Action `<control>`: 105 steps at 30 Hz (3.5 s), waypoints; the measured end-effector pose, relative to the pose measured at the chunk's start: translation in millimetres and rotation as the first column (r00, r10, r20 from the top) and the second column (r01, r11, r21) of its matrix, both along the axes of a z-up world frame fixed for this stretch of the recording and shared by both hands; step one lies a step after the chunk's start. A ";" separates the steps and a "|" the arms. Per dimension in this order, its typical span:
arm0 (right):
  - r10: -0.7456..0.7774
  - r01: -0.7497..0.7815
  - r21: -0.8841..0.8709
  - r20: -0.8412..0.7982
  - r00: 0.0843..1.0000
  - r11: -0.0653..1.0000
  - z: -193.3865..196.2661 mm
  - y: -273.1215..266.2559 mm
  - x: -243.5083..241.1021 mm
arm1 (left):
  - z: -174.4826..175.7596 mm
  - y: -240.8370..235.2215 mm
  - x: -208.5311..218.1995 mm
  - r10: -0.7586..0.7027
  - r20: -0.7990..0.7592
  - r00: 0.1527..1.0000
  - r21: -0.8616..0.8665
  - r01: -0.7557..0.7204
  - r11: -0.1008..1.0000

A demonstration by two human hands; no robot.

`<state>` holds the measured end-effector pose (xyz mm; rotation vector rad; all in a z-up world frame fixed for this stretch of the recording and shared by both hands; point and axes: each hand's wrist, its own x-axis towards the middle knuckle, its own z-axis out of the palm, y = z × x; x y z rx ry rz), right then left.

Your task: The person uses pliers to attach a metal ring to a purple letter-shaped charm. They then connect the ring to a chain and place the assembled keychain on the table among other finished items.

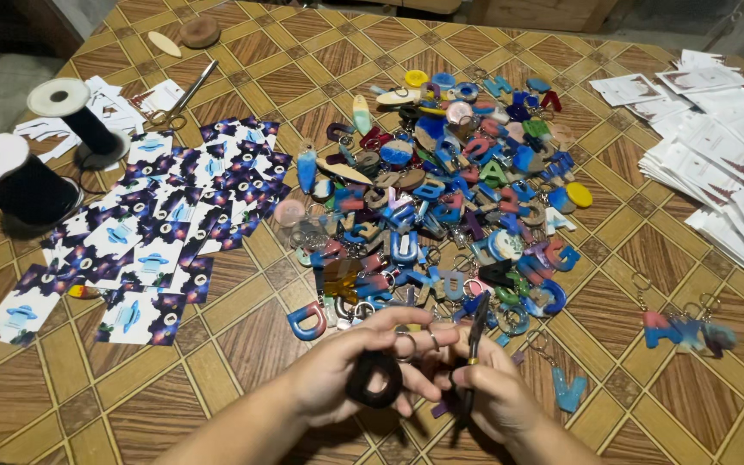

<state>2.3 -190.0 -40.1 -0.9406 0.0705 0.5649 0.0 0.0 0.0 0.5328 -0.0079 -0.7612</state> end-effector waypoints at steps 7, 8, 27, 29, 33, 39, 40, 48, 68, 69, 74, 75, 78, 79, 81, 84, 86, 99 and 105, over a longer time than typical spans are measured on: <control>0.113 -0.105 -0.046 0.238 0.965 0.993 0.5 -10.6 -1.7 | -10.1 -5.1 -1.3 0.045 -0.049 0.998 0.000 -0.045 0.999; 0.143 -0.154 0.034 0.217 0.966 0.988 2.8 -10.5 -1.8 | -12.7 -5.2 -2.7 0.043 -0.079 0.996 -0.043 -0.047 0.998; 0.054 -0.091 -0.247 -0.153 0.987 0.965 -14.1 -3.2 0.7 | -15.7 3.3 2.2 0.105 -0.009 0.994 0.142 -0.103 0.985; 0.037 -0.072 -0.280 -0.131 0.991 0.957 -18.4 -4.2 -0.5 | -5.2 4.3 0.7 0.074 0.151 0.986 0.327 -0.121 0.937; 0.048 -0.044 -0.351 0.002 0.999 0.935 -26.2 -6.1 -2.7 | 1.8 6.3 -3.6 0.018 0.385 0.923 0.527 -0.235 0.817; 0.156 -0.140 -0.346 0.018 0.988 0.928 -23.7 -5.7 -6.3 | -8.8 4.6 3.5 0.159 0.277 0.948 0.450 -0.274 0.850; 0.156 -0.140 -0.345 0.017 0.988 0.928 -21.9 -4.4 -5.8 | -8.9 5.2 3.3 0.159 0.276 0.948 0.452 -0.274 0.849; 0.114 -0.122 -0.078 -0.104 0.988 0.989 -8.6 -0.7 -3.8 | -7.4 7.1 3.4 0.178 0.085 0.980 0.321 -0.196 0.927; -0.008 0.003 -0.262 -0.018 1.000 0.965 -0.4 0.6 -2.2 | -10.6 7.7 -2.1 0.069 0.062 0.996 0.173 -0.078 0.982; 0.004 -0.007 -0.275 -0.013 1.000 0.961 1.9 1.5 -2.0 | -12.4 7.9 -2.0 0.067 0.067 0.995 0.143 -0.077 0.987; -0.067 0.046 -0.276 -0.066 0.996 0.960 3.8 2.8 -1.6 | -10.0 8.6 -3.5 -0.014 0.152 0.988 0.174 -0.013 0.985; -0.047 0.025 -0.261 -0.076 0.996 0.965 7.7 3.9 -1.7 | -7.7 8.4 -4.2 -0.043 0.173 0.984 0.193 0.009 0.981; -0.026 -0.006 -0.260 -0.121 0.992 0.966 0.5 2.5 -1.1 | -9.0 8.6 -5.3 -0.084 0.124 0.989 0.212 0.056 0.976; -0.027 -0.006 -0.260 -0.121 0.992 0.966 -7.2 0.2 -2.0 | -9.9 8.1 -5.7 -0.084 0.124 0.989 0.212 0.056 0.976; -0.014 -0.017 -0.154 -0.196 0.981 0.988 -22.5 -4.3 -3.7 | -11.6 7.2 -6.4 -0.094 0.120 0.988 0.167 0.074 0.983; 0.013 -0.046 -0.169 -0.190 0.982 0.985 -18.0 -2.7 -2.7 | -8.9 7.2 -5.8 -0.100 0.128 0.987 0.198 0.073 0.977; 0.009 -0.037 -0.181 -0.152 0.988 0.983 -9.3 1.0 -0.9 | -12.6 7.0 -5.5 -0.103 0.123 0.987 0.185 0.079 0.980; -0.010 -0.009 -0.182 -0.103 0.995 0.983 -3.5 -2.2 0.2 | -14.9 8.7 -5.5 -0.128 0.207 0.970 0.104 0.108 0.989; -0.027 -0.011 -0.246 -0.150 0.988 0.969 -6.7 -7.1 -0.2 | 0.3 8.1 -2.8 -0.078 0.119 0.990 0.258 0.045 0.965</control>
